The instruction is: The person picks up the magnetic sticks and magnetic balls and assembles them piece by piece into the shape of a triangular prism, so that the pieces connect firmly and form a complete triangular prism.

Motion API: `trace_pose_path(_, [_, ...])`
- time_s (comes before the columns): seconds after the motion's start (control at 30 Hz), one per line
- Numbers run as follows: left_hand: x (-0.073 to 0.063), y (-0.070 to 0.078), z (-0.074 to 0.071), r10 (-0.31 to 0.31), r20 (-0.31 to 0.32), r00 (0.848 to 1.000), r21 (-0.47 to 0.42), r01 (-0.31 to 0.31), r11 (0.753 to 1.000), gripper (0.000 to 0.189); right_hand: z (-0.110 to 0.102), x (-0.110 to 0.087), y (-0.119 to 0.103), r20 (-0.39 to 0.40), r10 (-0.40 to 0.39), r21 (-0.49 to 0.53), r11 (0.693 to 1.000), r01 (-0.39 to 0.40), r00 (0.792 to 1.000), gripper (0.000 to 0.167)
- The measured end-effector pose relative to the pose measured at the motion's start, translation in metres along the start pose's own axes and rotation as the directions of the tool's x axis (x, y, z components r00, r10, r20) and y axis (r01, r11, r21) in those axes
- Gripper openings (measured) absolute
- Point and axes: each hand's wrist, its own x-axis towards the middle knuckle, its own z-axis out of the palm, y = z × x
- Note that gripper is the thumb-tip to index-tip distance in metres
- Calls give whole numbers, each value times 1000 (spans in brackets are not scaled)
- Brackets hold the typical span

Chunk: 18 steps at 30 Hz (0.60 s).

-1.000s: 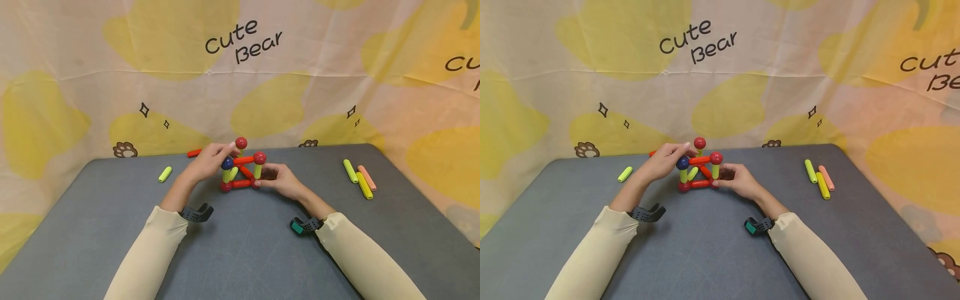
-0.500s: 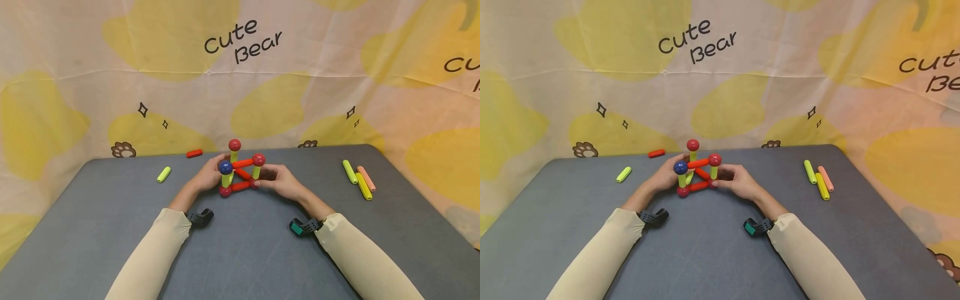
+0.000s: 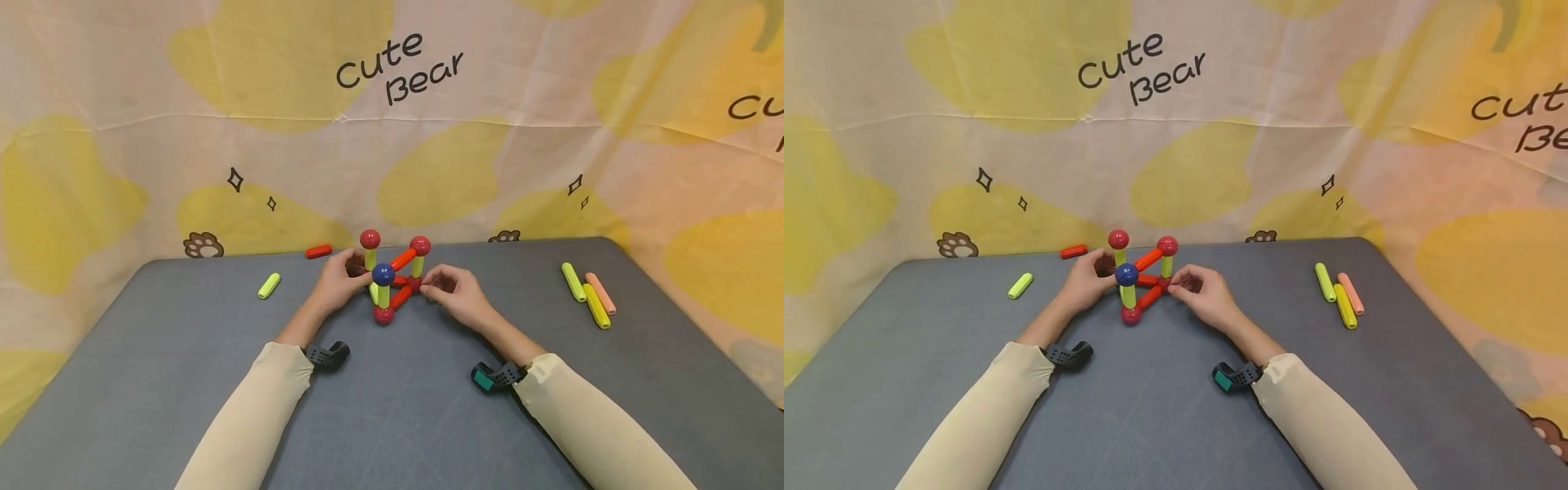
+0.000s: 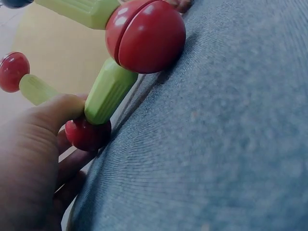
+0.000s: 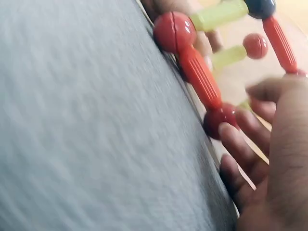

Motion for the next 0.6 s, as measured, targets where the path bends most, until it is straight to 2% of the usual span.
trace_pose_path(0.13, [-1, -2, -1, -34, -64, 997, 29, 36, 999, 38, 13, -3, -9, 137, -56, -20, 998, 59, 989, 26])
trace_pose_path(0.23, [-3, -2, 0, -58, -115, 992, 55, 64, 996, 40, 25, -5, -16, 172, -33, -51, 998, 42, 985, 35])
trace_pose_path(0.3, [-3, -1, 1, -61, -122, 991, 67, 70, 995, 42, 31, -6, -19, 163, -10, -71, 997, 22, 986, 38])
trace_pose_path(0.37, [-3, -1, 2, -54, -100, 994, 82, 62, 995, 42, 34, -7, -21, 138, -2, -84, 996, 14, 990, 35])
trace_pose_path(0.5, [-4, -2, 3, -42, -42, 998, 117, 47, 992, 42, 36, -7, -19, 76, -19, -90, 996, 26, 997, 22])
trace_pose_path(0.6, [-4, -3, 3, -45, -22, 999, 127, 47, 991, 43, 34, -6, -17, 32, -36, -106, 994, 39, 999, 19])
